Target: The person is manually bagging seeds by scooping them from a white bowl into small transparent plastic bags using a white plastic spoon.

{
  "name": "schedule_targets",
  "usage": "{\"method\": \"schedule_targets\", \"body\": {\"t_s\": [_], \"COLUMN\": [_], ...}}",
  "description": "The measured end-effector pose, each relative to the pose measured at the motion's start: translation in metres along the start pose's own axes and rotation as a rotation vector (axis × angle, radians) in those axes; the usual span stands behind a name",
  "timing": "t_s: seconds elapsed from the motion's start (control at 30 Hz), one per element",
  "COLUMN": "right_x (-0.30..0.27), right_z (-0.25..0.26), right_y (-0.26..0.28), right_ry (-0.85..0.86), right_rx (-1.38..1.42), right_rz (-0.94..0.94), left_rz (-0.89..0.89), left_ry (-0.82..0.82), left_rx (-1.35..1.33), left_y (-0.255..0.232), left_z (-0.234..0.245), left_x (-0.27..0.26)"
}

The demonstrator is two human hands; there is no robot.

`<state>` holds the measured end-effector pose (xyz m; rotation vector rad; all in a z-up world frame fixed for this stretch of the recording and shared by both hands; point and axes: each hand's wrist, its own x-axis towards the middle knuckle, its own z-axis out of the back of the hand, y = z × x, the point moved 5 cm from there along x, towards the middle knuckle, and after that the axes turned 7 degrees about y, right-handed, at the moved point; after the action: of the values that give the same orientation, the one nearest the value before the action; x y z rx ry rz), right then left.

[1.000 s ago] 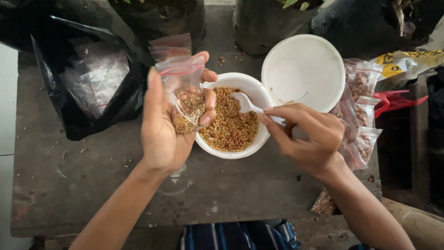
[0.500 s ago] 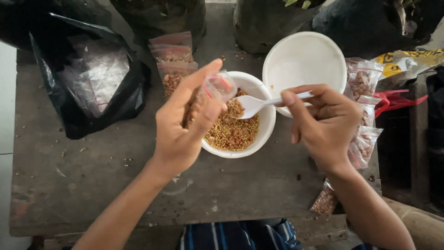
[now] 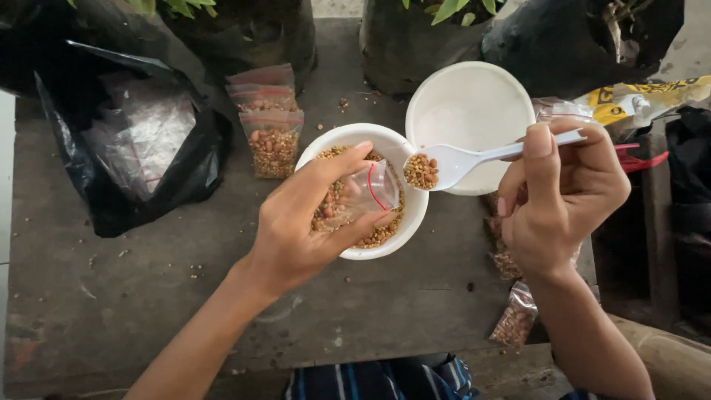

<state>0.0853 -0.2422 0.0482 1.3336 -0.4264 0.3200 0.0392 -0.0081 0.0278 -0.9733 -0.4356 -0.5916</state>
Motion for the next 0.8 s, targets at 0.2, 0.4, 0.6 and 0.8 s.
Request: {"method": "schedule_targets", "body": {"t_s": [0.2, 0.4, 0.6, 0.8], "right_x": [-0.007, -0.019, -0.030, -0.043], "right_z": [-0.001, -0.004, -0.009, -0.015], "right_y": [-0.001, 0.004, 0.013, 0.024], "right_ry": [0.003, 0.071, 0.146, 0.225], "right_rx": [-0.015, -0.089, -0.181, -0.306], "right_rz": [0.063, 0.230, 0.438, 0.599], "left_rz": [-0.017, -0.039, -0.020, -0.023], "left_ry": [0.031, 0.040, 0.027, 0.010], "left_rx": [0.006, -0.009, -0.014, -0.014], "left_y": [0.001, 0.000, 0.002, -0.001], "left_z": [-0.005, -0.006, -0.004, 0.000], "left_x": [0.000, 0.000, -0.003, -0.003]}}
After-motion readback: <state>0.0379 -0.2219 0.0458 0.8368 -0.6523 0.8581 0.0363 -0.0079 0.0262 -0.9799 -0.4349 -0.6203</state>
